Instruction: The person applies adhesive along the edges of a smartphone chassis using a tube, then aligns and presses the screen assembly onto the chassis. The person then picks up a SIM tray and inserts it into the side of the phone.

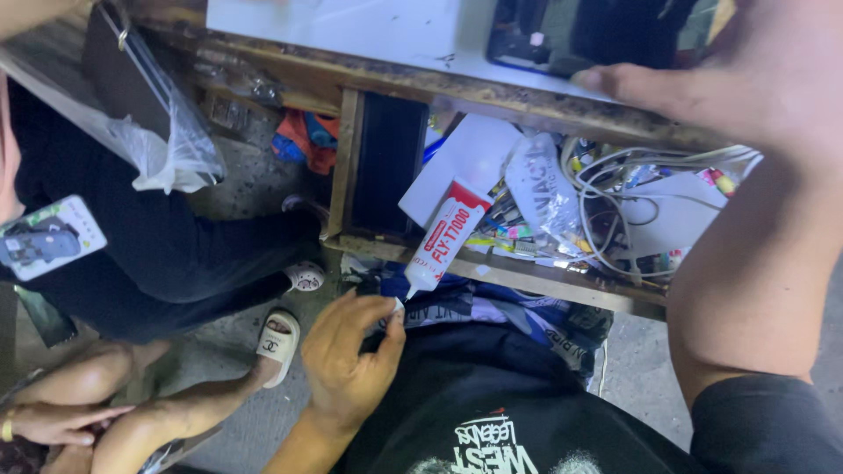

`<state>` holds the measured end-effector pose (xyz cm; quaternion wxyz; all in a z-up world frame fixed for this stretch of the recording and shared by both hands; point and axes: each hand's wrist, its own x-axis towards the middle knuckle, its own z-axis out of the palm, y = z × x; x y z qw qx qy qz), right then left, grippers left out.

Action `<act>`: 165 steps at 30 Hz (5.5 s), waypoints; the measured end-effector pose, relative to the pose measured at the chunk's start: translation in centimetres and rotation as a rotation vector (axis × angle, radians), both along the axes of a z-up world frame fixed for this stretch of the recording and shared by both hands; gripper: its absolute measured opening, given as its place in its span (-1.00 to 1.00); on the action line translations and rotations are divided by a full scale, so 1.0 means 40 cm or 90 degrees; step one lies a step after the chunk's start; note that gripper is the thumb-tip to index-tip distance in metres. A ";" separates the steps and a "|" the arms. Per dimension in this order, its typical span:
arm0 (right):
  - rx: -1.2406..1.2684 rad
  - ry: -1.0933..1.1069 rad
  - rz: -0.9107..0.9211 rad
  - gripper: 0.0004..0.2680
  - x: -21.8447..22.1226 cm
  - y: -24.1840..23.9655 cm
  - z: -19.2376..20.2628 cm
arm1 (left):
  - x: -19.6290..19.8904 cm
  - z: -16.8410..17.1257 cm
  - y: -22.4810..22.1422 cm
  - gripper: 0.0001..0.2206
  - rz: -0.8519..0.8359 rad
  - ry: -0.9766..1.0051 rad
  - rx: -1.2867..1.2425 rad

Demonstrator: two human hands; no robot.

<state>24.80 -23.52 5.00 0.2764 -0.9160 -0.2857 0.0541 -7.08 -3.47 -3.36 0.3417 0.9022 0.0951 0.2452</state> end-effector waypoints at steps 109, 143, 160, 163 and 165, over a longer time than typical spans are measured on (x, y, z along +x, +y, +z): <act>0.067 -0.160 0.177 -0.46 0.000 0.016 0.072 | 0.333 0.036 -0.046 -0.82 -0.210 -0.077 -0.310; 0.058 -0.081 0.139 -0.42 -0.011 0.037 0.063 | 0.207 0.015 -0.040 -0.59 -0.535 0.148 0.114; 0.032 -0.067 0.121 -0.42 -0.020 0.048 0.065 | 0.546 0.251 0.142 -0.48 -0.365 -0.074 0.201; 0.030 -0.092 0.119 -0.41 -0.021 0.049 0.059 | 0.625 0.272 0.141 -0.44 -0.434 -0.024 0.208; 0.031 -0.105 0.129 -0.40 -0.020 0.049 0.057 | 0.651 0.271 0.130 -0.44 -0.457 0.016 0.228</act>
